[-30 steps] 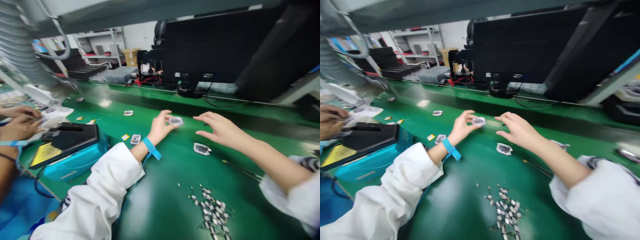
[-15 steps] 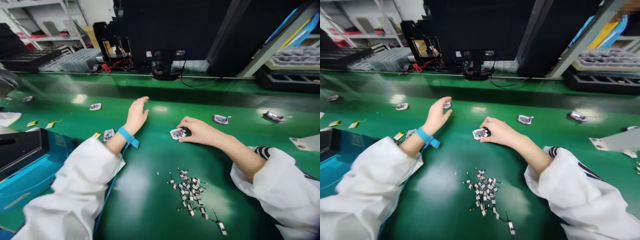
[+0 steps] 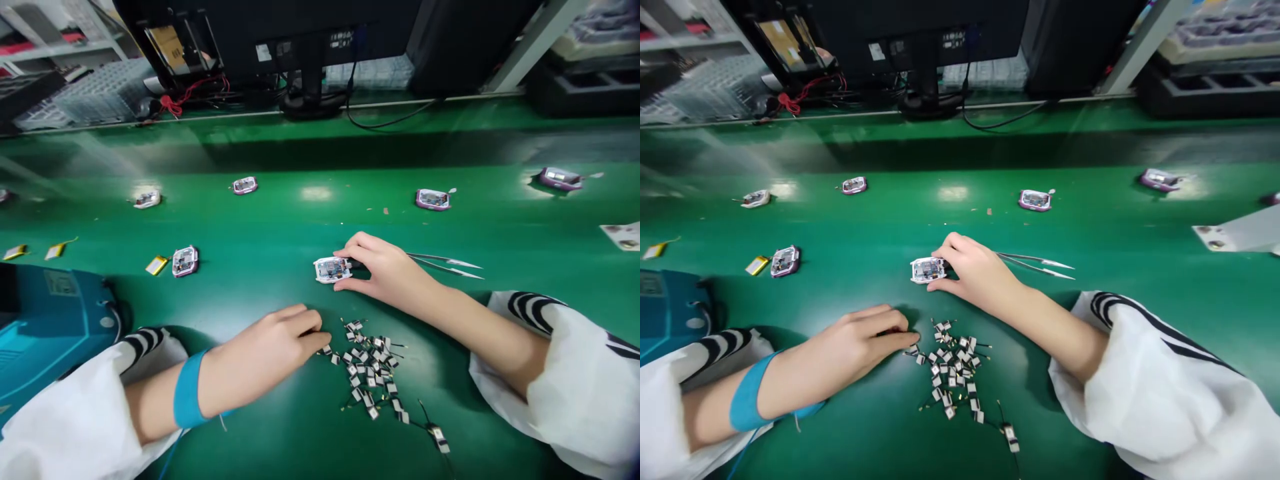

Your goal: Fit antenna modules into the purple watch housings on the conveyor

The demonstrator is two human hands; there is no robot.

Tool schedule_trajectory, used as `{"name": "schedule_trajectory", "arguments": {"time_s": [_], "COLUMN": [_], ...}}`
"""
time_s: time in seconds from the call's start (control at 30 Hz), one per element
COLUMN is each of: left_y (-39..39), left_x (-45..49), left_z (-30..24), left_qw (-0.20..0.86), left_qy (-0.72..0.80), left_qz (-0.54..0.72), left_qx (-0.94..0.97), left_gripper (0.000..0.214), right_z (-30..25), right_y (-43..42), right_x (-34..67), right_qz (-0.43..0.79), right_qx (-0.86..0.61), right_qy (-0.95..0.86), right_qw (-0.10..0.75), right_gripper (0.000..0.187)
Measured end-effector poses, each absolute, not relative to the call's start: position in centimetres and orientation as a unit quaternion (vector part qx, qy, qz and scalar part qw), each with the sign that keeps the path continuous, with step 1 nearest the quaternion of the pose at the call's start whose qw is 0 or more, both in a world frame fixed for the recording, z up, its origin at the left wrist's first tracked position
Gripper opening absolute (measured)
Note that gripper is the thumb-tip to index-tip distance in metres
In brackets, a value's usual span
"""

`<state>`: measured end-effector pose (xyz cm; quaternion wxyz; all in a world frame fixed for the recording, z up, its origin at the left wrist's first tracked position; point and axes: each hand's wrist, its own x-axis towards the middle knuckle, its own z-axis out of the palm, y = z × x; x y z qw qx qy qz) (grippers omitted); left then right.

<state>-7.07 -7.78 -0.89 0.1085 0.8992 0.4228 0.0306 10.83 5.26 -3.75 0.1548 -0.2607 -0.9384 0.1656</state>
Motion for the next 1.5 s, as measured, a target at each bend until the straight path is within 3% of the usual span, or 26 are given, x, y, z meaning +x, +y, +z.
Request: {"name": "schedule_trajectory", "arguments": {"time_s": [0.13,0.23,0.33,0.53,0.63,0.8,0.9,1.07,1.2,1.5], "left_y": [-8.1,-8.2,-8.5,-9.3,-9.4,-8.7,-8.3,-9.1,-9.4,-9.4], "left_x": [-7.3,-7.8,-8.4,-7.4,-6.7,-7.4,-8.2,-8.0,-7.6,-9.0], "left_z": [-0.7,-0.8,-0.5,-0.5,-1.0,-0.9,-0.6,-0.3,-0.4,-0.3], "left_qw": [0.003,-0.032,0.004,0.137,0.126,-0.012,-0.042,0.044,0.141,0.084], "left_qy": [0.403,0.426,0.48,0.465,0.459,0.439,0.468,0.502,0.485,0.458], "left_qz": [0.025,0.077,0.155,0.145,0.105,0.071,0.075,0.134,0.106,0.094], "left_qx": [0.915,0.901,0.863,0.862,0.873,0.896,0.88,0.853,0.856,0.88], "left_gripper": [0.021,0.022,0.02,0.024,0.019,0.023,0.025,0.027,0.017,0.02], "right_z": [-3.8,-3.6,-3.6,-3.8,-3.7,-3.7,-3.7,-3.8,-3.9,-3.8], "right_y": [5.2,5.1,5.1,5.1,5.1,5.1,5.0,4.9,4.9,4.8], "right_x": [11.0,11.0,10.8,10.9,11.1,11.3,11.3,11.8,12.0,12.0], "right_qz": [0.184,0.211,0.202,0.168,0.154,0.148,0.147,0.148,0.15,0.163], "right_qx": [-0.268,-0.274,-0.271,-0.292,-0.295,-0.286,-0.283,-0.292,-0.294,-0.287], "right_qy": [-0.93,-0.917,-0.913,-0.908,-0.906,-0.908,-0.91,-0.915,-0.917,-0.919], "right_qw": [0.172,0.201,0.229,0.25,0.263,0.267,0.264,0.237,0.223,0.216], "right_gripper": [0.048,0.037,0.019,0.02,0.023,0.022,0.022,0.024,0.024,0.024]}}
